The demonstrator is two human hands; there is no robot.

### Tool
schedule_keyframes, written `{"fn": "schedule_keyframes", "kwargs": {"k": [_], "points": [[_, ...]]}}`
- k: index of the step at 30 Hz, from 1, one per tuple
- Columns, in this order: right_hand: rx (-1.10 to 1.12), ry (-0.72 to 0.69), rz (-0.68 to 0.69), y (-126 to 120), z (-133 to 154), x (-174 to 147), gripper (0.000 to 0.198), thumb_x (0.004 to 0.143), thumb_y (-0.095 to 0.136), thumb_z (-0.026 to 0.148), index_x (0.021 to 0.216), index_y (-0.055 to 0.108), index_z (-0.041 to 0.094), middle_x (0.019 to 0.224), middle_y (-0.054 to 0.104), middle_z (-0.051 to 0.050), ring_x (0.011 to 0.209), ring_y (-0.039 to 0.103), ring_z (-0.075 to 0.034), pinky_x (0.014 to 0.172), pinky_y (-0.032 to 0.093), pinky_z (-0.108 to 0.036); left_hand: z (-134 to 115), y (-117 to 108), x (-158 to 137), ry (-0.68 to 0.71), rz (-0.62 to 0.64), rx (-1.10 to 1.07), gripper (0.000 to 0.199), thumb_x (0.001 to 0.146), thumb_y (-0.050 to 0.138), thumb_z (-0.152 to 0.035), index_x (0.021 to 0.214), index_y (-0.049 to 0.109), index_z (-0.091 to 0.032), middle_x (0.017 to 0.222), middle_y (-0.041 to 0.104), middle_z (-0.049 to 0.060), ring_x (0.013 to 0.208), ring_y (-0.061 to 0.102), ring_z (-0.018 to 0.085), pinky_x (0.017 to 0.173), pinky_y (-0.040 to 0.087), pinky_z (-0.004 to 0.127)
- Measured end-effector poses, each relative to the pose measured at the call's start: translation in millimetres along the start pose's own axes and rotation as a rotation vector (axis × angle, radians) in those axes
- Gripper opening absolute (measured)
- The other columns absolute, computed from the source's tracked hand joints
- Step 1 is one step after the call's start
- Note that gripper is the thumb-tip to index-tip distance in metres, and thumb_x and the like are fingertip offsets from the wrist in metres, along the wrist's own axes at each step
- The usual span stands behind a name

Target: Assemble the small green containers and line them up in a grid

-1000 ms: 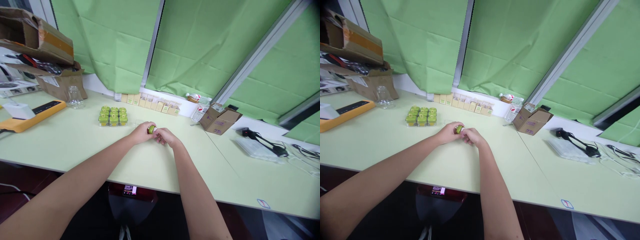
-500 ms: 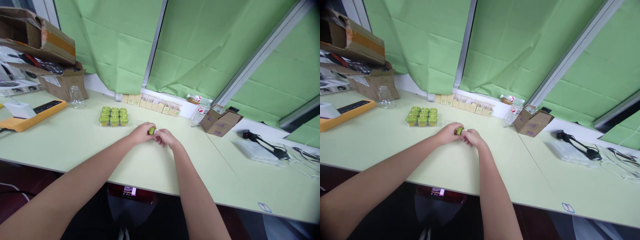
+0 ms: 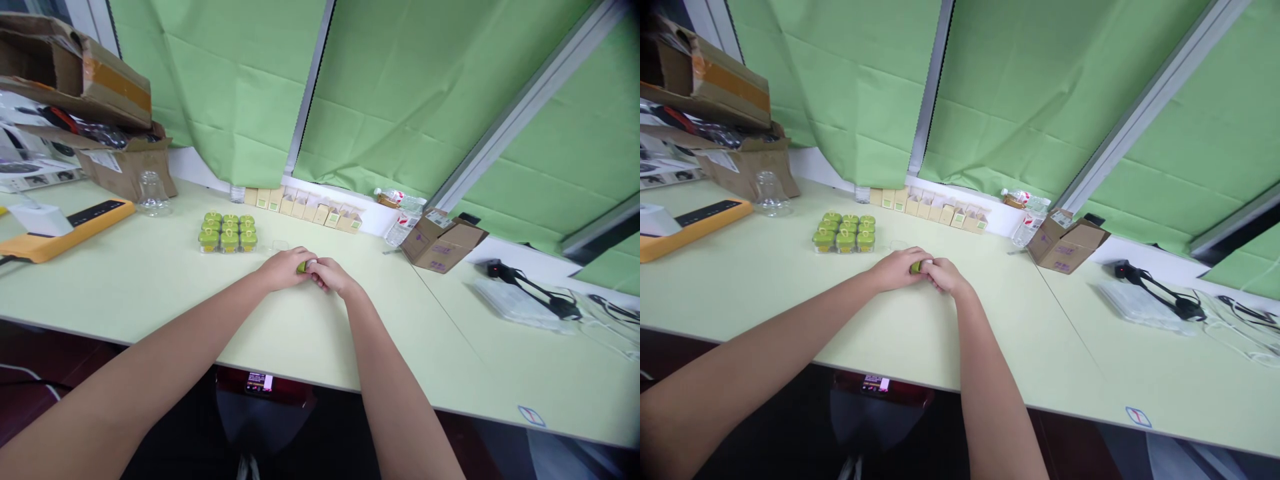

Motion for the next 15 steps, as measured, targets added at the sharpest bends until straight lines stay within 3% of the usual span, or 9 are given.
{"fn": "schedule_keyframes", "kwargs": {"k": [5, 8, 12, 14, 15], "points": [[-0.098, 0.008, -0.039, -7.6, 4.4, -6.2, 0.028, 0.077, 0.063, 0.044, 0.084, 0.058, 0.017, 0.066, 0.058, -0.002, 0.049, 0.05, -0.012, 0.043, 0.037, -0.023, 8.1, -2.2, 0.8, -0.05, -0.068, -0.037, 0.031, 0.081, 0.06, -0.028, 0.112, 0.065, -0.027, 0.112, 0.065, 0.004, 0.096, 0.064, 0.021, 0.085, 0.05, 0.032], [-0.191, -0.018, -0.213, -27.8, 9.3, -10.9, 0.041, 0.077, 0.065, 0.053, 0.097, 0.059, 0.017, 0.078, 0.064, -0.003, 0.059, 0.054, -0.012, 0.051, 0.039, -0.022, 13.8, -2.5, 0.4, -0.093, -0.098, -0.053, 0.033, 0.08, 0.061, -0.031, 0.113, 0.064, -0.026, 0.111, 0.066, 0.004, 0.096, 0.064, 0.021, 0.085, 0.05, 0.032], [-0.284, -0.074, -0.416, -46.0, 28.7, -24.2, 0.036, 0.081, 0.059, 0.054, 0.084, 0.058, 0.018, 0.075, 0.062, -0.002, 0.063, 0.053, -0.013, 0.055, 0.039, -0.023, 16.2, -2.8, 0.0, -0.113, -0.108, -0.072, 0.033, 0.079, 0.062, -0.031, 0.112, 0.063, -0.027, 0.112, 0.066, 0.003, 0.098, 0.064, 0.021, 0.086, 0.05, 0.032], [-0.229, -0.127, -0.382, -34.4, 43.2, -38.9, 0.037, 0.084, 0.055, 0.054, 0.074, 0.055, 0.018, 0.065, 0.055, 0.0, 0.058, 0.049, -0.012, 0.052, 0.038, -0.023, 16.6, -2.5, 0.2, -0.12, -0.096, -0.079, 0.034, 0.078, 0.062, -0.032, 0.112, 0.063, -0.027, 0.112, 0.066, 0.003, 0.097, 0.064, 0.021, 0.084, 0.05, 0.032], [-0.154, -0.149, -0.272, -17.3, 48.8, -48.4, 0.039, 0.086, 0.051, 0.055, 0.071, 0.054, 0.019, 0.061, 0.052, 0.001, 0.054, 0.046, -0.011, 0.05, 0.038, -0.023, 17.0, -2.0, 0.4, -0.125, -0.085, -0.081, 0.034, 0.078, 0.062, -0.032, 0.111, 0.063, -0.027, 0.111, 0.066, 0.003, 0.096, 0.064, 0.021, 0.083, 0.05, 0.032]]}}
Point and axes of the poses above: each hand's wrist, its own x-axis towards the middle knuckle, its own y-axis out of the palm, z = x × y, the point moved 8 cm from there along x, towards the middle knuckle
